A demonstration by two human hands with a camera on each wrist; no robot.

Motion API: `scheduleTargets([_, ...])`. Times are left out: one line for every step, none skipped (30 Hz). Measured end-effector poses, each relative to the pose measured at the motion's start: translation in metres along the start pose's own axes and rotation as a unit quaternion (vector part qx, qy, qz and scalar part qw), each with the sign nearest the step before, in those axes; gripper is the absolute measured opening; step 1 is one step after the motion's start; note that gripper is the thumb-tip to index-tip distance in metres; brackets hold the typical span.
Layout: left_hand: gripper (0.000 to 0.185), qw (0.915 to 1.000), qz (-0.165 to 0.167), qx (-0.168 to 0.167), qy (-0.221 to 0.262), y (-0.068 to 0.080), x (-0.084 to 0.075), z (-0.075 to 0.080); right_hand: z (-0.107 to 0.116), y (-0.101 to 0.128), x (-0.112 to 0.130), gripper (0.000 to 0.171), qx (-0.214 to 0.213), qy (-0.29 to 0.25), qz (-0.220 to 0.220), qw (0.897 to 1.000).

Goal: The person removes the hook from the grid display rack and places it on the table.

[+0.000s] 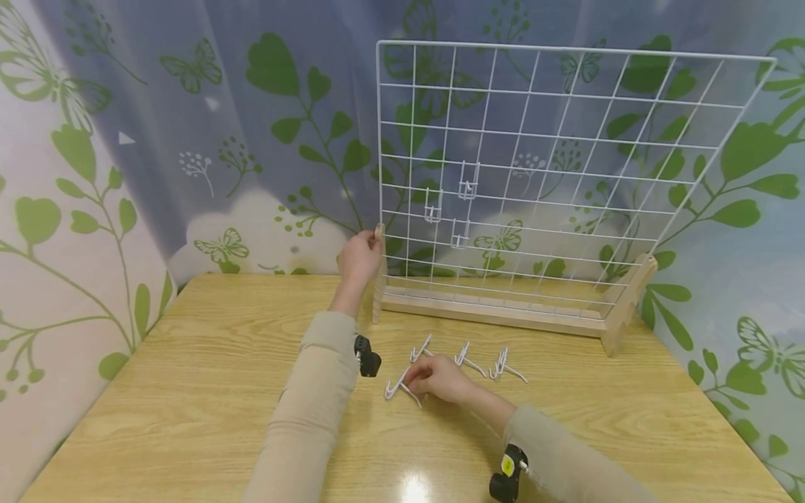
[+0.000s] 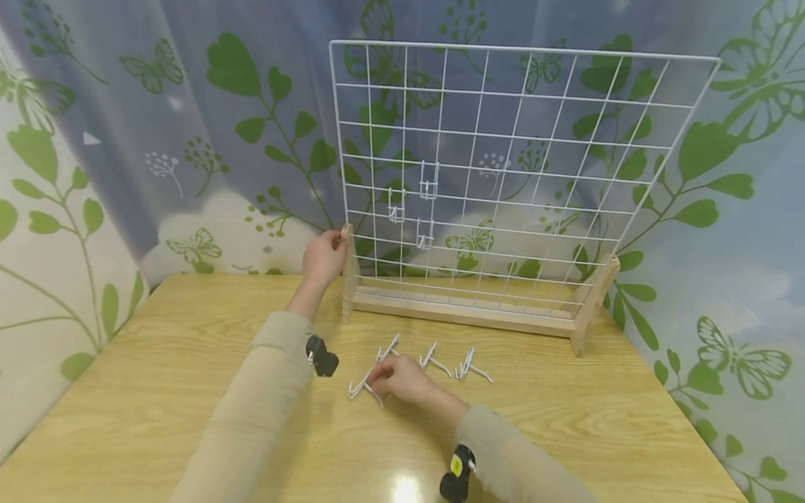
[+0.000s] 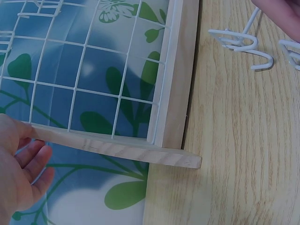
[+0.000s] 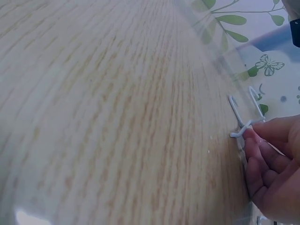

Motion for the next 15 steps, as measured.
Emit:
scheduleTargets([0.028,1.0,0.0,0.0,0.0,0.0,0.0,0.0,0.0,0.0,0.0,0.011,0.0,-0.001,-0.002,1.0])
scheduleTargets([0.029,1.0,0.002,0.001,0.001,0.0,0.0,0.0,0.0,0.0,0.0,0.011,0.0,-0.002,-0.006,1.0])
scheduleTargets([0.029,1.0,0.003,0.002,0.002,0.0,0.0,0.0,0.001,0.0,0.0,0.011,0.001,-0.004,-0.007,1.0])
scheduleTargets([0.029,1.0,0.003,0.001,0.004,0.0,0.0,0.0,0.001,0.0,0.0,0.011,0.002,-0.004,-0.01,1.0])
scheduleTargets([0.029,1.0,0.004,0.002,0.003,0.0,0.0,0.0,0.001,0.0,0.0,0.011,0.003,-0.005,-0.011,1.0])
scheduleTargets([0.029,1.0,0.004,0.002,0.003,0.0,0.0,0.0,0.002,0.0,0.0,0.011,0.004,-0.005,-0.015,1.0])
scheduleTargets([0.029,1.0,0.004,0.002,0.002,0.0,0.0,0.001,0.002,0.0,0.0,0.012,0.005,-0.004,-0.014,1.0])
scheduleTargets([0.029,1.0,0.004,0.002,0.0,0.0,0.0,0.001,0.003,0.0,0.001,0.012,0.007,-0.004,-0.016,1.0])
scheduleTargets([0.029,1.0,0.003,0.001,-0.001,0.0,0.0,0.001,0.004,0.001,0.001,0.013,0.009,-0.007,-0.02,1.0])
scheduleTargets([0.029,1.0,0.002,0.001,-0.003,0.0,0.0,0.001,0.006,0.001,0.002,0.014,0.009,-0.006,-0.021,1.0])
scheduleTargets([0.029,1.0,0.001,0.001,-0.005,0.0,0.0,0.001,0.007,0.002,0.003,0.015,0.01,-0.01,-0.026,1.0])
scheduleTargets([0.029,1.0,0.001,0.001,-0.005,0.0,-0.001,0.001,0.01,0.002,0.004,0.016,0.01,-0.013,-0.032,0.999])
scheduleTargets([0.029,1.0,0.0,0.001,-0.006,0.0,-0.001,0.001,0.012,0.003,0.005,0.016,0.007,-0.015,-0.036,0.999])
scheduleTargets([0.029,1.0,0.0,0.001,-0.007,0.0,-0.001,0.001,0.015,0.003,0.006,0.017,0.005,-0.02,-0.039,0.999])
scheduleTargets([0.029,1.0,0.0,0.002,-0.007,0.0,-0.001,0.0,0.018,0.003,0.008,0.017,0.002,-0.025,-0.04,0.999])
Point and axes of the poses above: each hand's wrist, its own y-axis away from the middle knuckle, its own z-axis out of the back of the hand, x = y × z, the point moved 4 cm from there along -y, towards the middle knuckle, and after that the axes turned 11 degrees about -z, right-handed, at the moved point
